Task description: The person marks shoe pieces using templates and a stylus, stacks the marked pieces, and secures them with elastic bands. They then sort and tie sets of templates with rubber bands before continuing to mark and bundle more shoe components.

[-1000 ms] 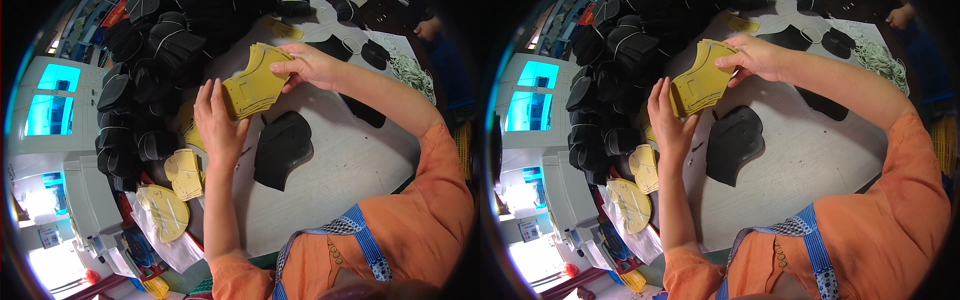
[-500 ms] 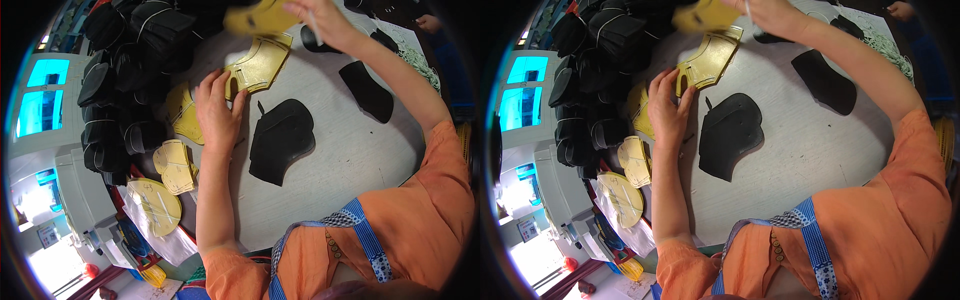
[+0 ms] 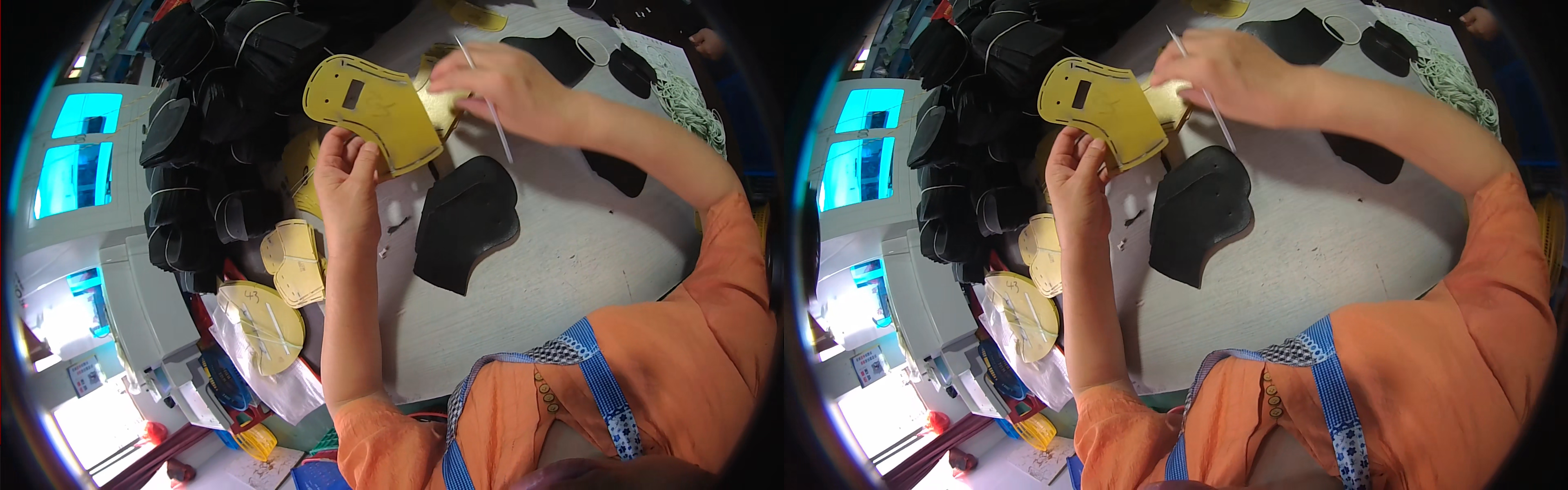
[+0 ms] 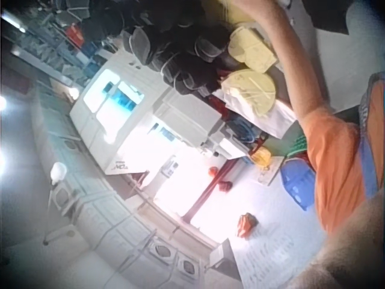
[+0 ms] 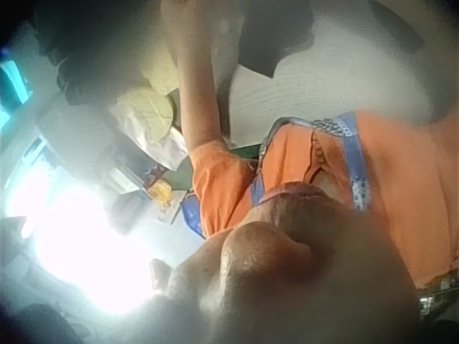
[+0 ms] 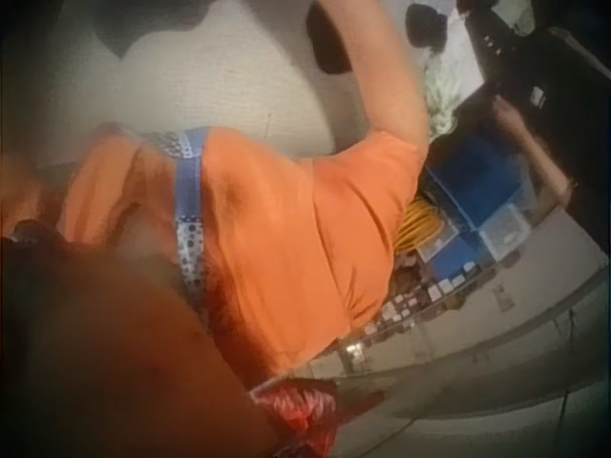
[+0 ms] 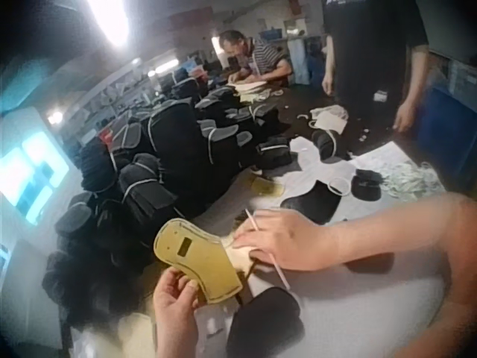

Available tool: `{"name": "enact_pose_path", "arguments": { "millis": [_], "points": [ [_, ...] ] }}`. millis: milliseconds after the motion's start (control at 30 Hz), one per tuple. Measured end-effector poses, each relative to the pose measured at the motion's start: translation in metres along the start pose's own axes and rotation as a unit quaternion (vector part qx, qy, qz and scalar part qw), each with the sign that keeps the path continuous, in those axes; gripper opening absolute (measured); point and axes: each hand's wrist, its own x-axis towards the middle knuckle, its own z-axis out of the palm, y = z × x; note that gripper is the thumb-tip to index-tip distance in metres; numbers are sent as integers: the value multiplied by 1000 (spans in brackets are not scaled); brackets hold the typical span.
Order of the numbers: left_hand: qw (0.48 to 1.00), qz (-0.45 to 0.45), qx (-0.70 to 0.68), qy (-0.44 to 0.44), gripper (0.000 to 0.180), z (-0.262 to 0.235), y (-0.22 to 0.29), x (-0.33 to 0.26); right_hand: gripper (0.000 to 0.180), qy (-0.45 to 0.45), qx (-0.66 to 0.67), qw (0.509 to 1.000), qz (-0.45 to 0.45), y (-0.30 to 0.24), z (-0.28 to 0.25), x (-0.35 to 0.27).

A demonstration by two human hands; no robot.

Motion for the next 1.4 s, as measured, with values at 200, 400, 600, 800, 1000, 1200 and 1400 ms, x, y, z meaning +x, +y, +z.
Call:
{"name": "enact_pose_path", "arguments": {
  "millis": [200, 400, 600, 800, 1000, 1200, 1400],
  "points": [
    [999, 42, 29, 15, 29, -9, -3, -3, 57, -84, -64, 994, -32, 34, 25, 34],
    [973, 134, 156, 104, 29, -30, 3, 4, 29, -180, 121, 952, 216, 44, 8, 42],
    [968, 149, 172, 108, 23, -25, -3, 1, 20, -60, 219, 940, 253, 59, 0, 40],
    [995, -23, 31, 87, 30, -3, 12, -19, 21, 126, 172, 955, 206, 25, -36, 41],
    [948, -110, -300, -12, 38, 46, 8, -36, 11, 107, -98, 986, -87, -56, 4, 8],
    [982, -52, -182, 15, 33, 22, -7, -29, 27, 59, 98, 985, -126, -67, 13, -4],
    [985, -48, -159, 41, 32, 15, -1, -16, 41, -170, -145, 966, 128, 30, -25, 40]
  ]
}}
